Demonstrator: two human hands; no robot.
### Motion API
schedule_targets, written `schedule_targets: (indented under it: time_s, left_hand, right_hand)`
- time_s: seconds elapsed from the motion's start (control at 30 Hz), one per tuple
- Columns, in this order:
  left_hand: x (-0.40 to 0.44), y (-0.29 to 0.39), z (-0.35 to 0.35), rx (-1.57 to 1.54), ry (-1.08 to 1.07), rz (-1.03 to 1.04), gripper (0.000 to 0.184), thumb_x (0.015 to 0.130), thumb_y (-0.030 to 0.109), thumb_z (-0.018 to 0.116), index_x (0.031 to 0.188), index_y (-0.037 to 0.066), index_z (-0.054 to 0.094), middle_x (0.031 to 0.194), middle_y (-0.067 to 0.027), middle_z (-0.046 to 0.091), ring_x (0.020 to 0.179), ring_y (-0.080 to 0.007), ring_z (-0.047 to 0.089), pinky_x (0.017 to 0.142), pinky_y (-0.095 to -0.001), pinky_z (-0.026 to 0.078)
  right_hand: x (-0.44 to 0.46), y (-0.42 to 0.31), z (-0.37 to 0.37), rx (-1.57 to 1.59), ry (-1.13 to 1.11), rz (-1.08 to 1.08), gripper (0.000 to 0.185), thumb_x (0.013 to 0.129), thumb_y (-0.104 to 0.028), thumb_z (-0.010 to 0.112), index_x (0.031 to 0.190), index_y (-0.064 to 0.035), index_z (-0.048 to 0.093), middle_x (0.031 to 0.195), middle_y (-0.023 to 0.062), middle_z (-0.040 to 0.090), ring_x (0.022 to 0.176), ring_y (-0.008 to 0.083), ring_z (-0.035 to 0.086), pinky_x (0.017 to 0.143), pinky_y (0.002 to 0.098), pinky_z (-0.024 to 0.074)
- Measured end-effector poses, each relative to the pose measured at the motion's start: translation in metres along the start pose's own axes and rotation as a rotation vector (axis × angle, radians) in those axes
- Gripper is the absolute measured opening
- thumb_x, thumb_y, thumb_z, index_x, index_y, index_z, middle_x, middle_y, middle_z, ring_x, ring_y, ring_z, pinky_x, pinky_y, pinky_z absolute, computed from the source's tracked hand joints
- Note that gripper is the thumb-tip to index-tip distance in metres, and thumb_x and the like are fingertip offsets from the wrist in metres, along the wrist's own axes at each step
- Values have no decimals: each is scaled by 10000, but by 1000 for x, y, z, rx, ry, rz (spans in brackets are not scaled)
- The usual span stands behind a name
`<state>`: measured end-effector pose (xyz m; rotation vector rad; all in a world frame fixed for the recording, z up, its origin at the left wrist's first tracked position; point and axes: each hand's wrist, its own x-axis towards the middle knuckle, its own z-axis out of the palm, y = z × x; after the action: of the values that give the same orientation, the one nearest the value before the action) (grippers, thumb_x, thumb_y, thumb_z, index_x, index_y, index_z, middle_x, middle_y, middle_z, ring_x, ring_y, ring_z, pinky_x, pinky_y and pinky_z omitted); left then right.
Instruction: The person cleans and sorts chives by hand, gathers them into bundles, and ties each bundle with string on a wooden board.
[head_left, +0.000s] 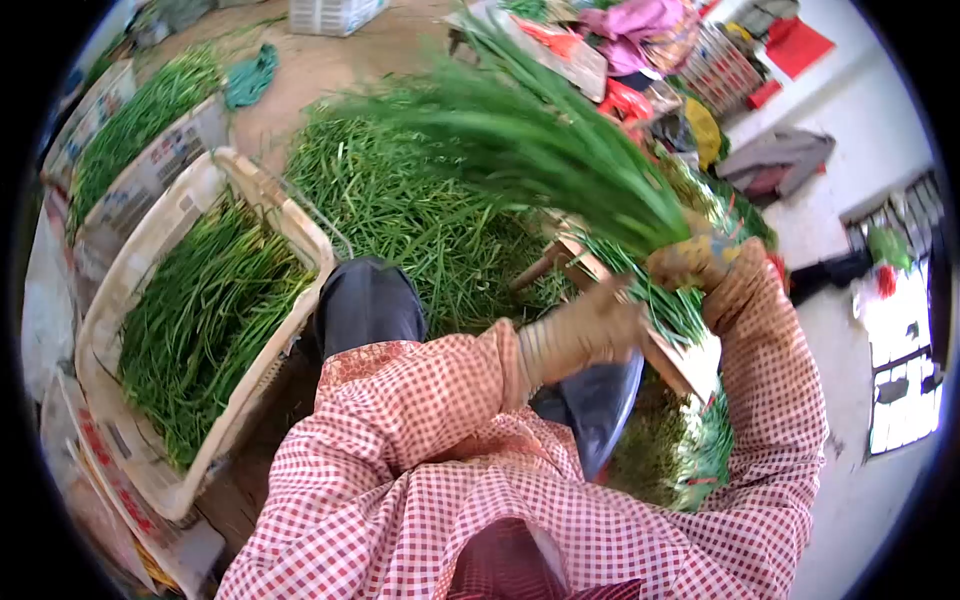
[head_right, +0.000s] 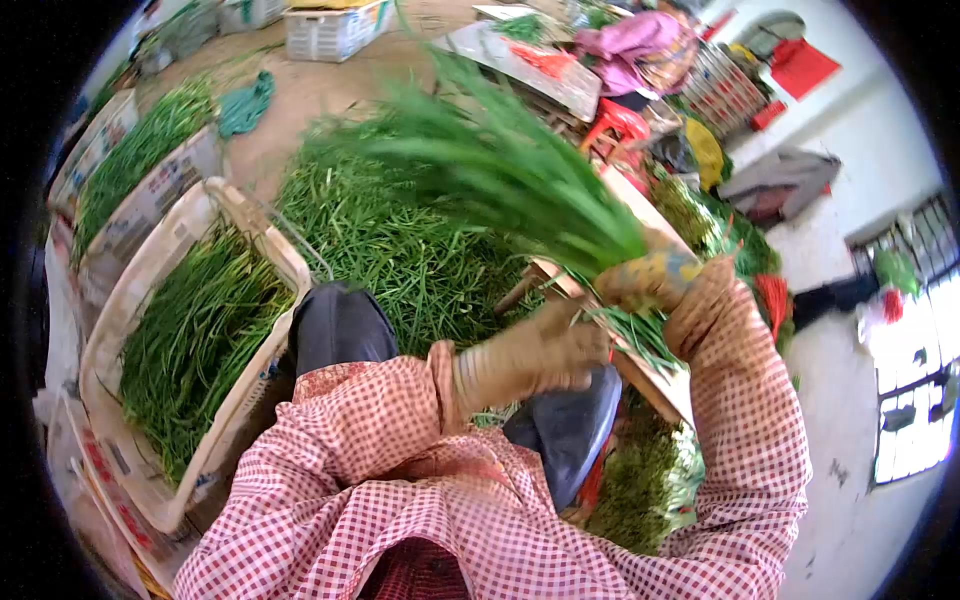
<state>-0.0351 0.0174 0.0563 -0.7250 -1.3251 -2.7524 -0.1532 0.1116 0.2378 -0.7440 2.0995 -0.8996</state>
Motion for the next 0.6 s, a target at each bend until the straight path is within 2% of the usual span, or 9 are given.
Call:
schedule_targets:
  time_s: [0.07, 0.1, 0.17, 0.23, 0.3, 0.37, 0.43, 0.53, 0.6]
  left_hand:
    - [4, 7, -9, -252, 100, 98, 673, 848, 377, 632, 1407, 133, 347, 1345, -112, 467, 1223, -274, 472, 1016, -472, 407]
    - [-4, 22, -8, -726, 253, 52, 687, 861, 464, 602, 1407, 129, 351, 1362, -111, 451, 1249, -287, 449, 1040, -484, 383]
    - [-28, 3, -26, -718, 356, 70, 755, 850, 600, 542, 1399, 108, 379, 1356, -120, 467, 1267, -314, 427, 1080, -498, 331]
    - [-45, -7, -27, -731, 475, -19, 805, 823, 666, 519, 1390, 106, 407, 1356, -145, 474, 1257, -342, 434, 1103, -512, 293]
    - [-47, -23, -28, -657, 582, -37, 784, 827, 637, 545, 1387, 103, 416, 1365, -154, 472, 1253, -344, 439, 1091, -525, 310]
    - [-38, -45, -48, -603, 549, -47, 781, 826, 614, 574, 1390, 98, 412, 1380, -141, 468, 1253, -339, 446, 1082, -521, 331]
    - [-11, -51, -47, -570, 539, -87, 774, 823, 597, 600, 1385, 97, 421, 1366, -120, 489, 1234, -321, 471, 1074, -502, 354]
    - [56, -64, -29, -419, 535, -50, 731, 835, 581, 597, 1362, 97, 451, 1362, -98, 499, 1215, -281, 498, 1049, -473, 399]
    - [101, -76, -23, -419, 562, -95, 661, 837, 542, 600, 1323, 105, 496, 1318, -85, 536, 1194, -284, 521, 1035, -480, 420]
  right_hand:
    - [-16, 35, 19, -38, 42, 16, 478, 748, -168, 716, 1196, -92, 571, 881, 49, 641, 726, 195, 607, 637, 313, 496]
    - [-25, 48, 36, -205, 47, 32, 506, 728, -180, 729, 1192, -72, 559, 914, 69, 650, 784, 215, 618, 695, 329, 496]
    - [-42, 74, 65, -530, 58, 96, 569, 688, -205, 753, 1184, -33, 534, 979, 110, 668, 899, 255, 639, 811, 362, 497]
    - [-54, 112, 84, -380, 84, 63, 593, 683, -215, 758, 1195, -50, 507, 977, 155, 661, 933, 291, 643, 816, 378, 495]
    - [-60, 144, 89, -319, 18, 55, 633, 694, -243, 759, 1230, -62, 475, 957, 170, 657, 932, 325, 644, 797, 399, 497]
    - [-68, 185, 86, -303, 98, -29, 630, 707, -255, 765, 1229, -70, 465, 938, 159, 658, 895, 324, 651, 763, 399, 500]
    - [-81, 199, 64, -260, 112, 52, 604, 708, -241, 760, 1217, -74, 481, 965, 145, 659, 896, 309, 654, 754, 385, 508]
    - [-76, 251, 25, -212, 302, -113, 460, 751, -215, 721, 1151, -72, 544, 903, 135, 665, 896, 295, 657, 760, 383, 505]
    - [-84, 255, -19, -367, 387, -90, 472, 732, -205, 733, 1152, -90, 550, 911, 126, 669, 887, 284, 659, 755, 373, 512]
